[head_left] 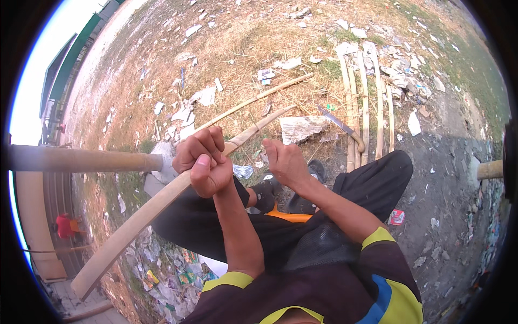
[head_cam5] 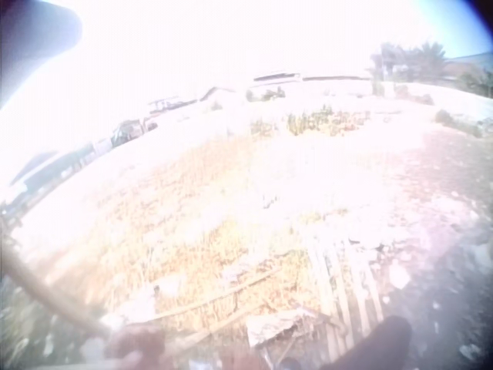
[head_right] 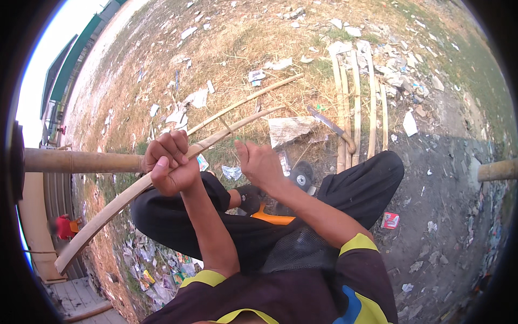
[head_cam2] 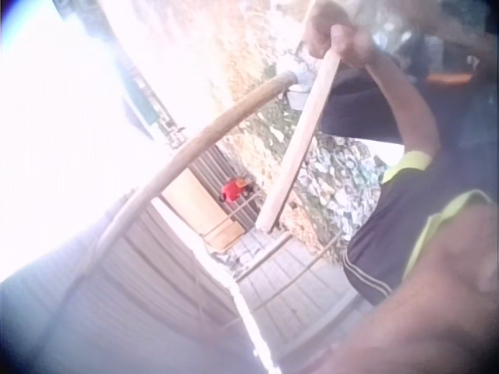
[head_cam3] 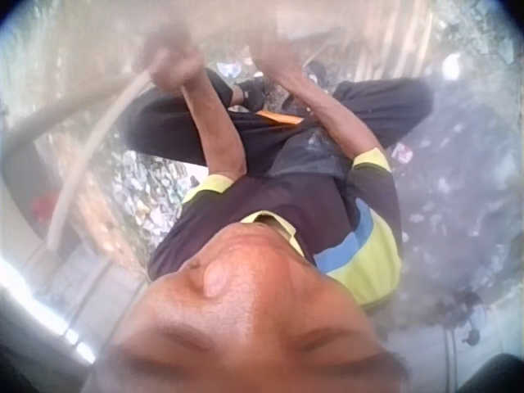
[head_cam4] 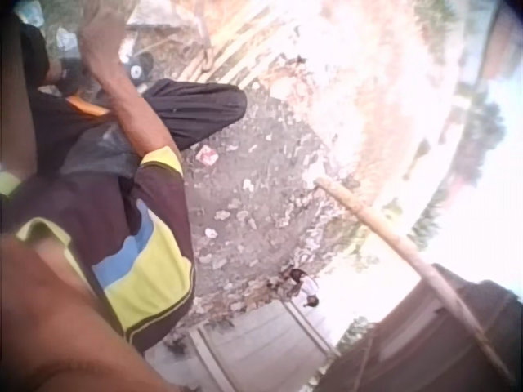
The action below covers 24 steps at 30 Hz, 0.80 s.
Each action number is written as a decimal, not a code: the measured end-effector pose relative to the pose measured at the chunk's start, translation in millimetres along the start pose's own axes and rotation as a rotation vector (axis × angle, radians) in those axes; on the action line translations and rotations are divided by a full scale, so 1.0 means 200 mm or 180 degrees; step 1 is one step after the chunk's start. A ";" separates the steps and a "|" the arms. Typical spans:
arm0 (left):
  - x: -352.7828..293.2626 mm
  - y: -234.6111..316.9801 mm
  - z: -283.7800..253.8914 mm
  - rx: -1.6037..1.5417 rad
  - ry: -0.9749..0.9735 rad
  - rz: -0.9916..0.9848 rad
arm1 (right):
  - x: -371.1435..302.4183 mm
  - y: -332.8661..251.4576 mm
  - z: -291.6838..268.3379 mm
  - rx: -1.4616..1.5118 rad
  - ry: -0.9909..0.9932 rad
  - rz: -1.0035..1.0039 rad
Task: The person sits on the ground and uses a small knife to shave the surface of a long bamboo stick. They hold the stick with their left hand and scrape the knife along its length with their right hand, removing thin strips of bamboo.
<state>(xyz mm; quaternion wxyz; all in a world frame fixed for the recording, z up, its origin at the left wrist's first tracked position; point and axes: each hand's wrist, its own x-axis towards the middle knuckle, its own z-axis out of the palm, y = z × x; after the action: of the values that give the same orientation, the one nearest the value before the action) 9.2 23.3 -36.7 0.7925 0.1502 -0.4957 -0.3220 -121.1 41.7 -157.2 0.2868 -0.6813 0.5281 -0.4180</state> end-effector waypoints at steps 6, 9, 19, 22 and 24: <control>-0.02 0.01 0.06 0.0232 0.0081 -0.0021 | 0.00 -0.16 -0.10 0.0533 -0.0236 0.0098; -0.01 0.00 0.06 0.0124 0.0244 -0.0025 | 0.04 0.02 -0.07 0.0396 -0.0185 0.0312; 0.01 0.02 0.03 0.0523 0.0205 -0.0092 | 0.14 0.15 -0.03 0.0062 -0.0253 0.0422; 0.00 0.03 0.03 0.0665 0.0284 -0.0109 | 0.10 0.03 -0.03 0.0453 -0.0286 0.0391; 0.01 0.01 0.04 0.0469 0.0354 -0.0058 | 0.07 -0.02 -0.05 0.0552 -0.0463 0.0463</control>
<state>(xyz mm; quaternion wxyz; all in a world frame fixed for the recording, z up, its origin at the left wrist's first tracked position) 2.6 24.9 -30.2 0.8027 0.2303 -0.4718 -0.2829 -127.3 30.2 -145.7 0.4117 -0.6424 0.5158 -0.3896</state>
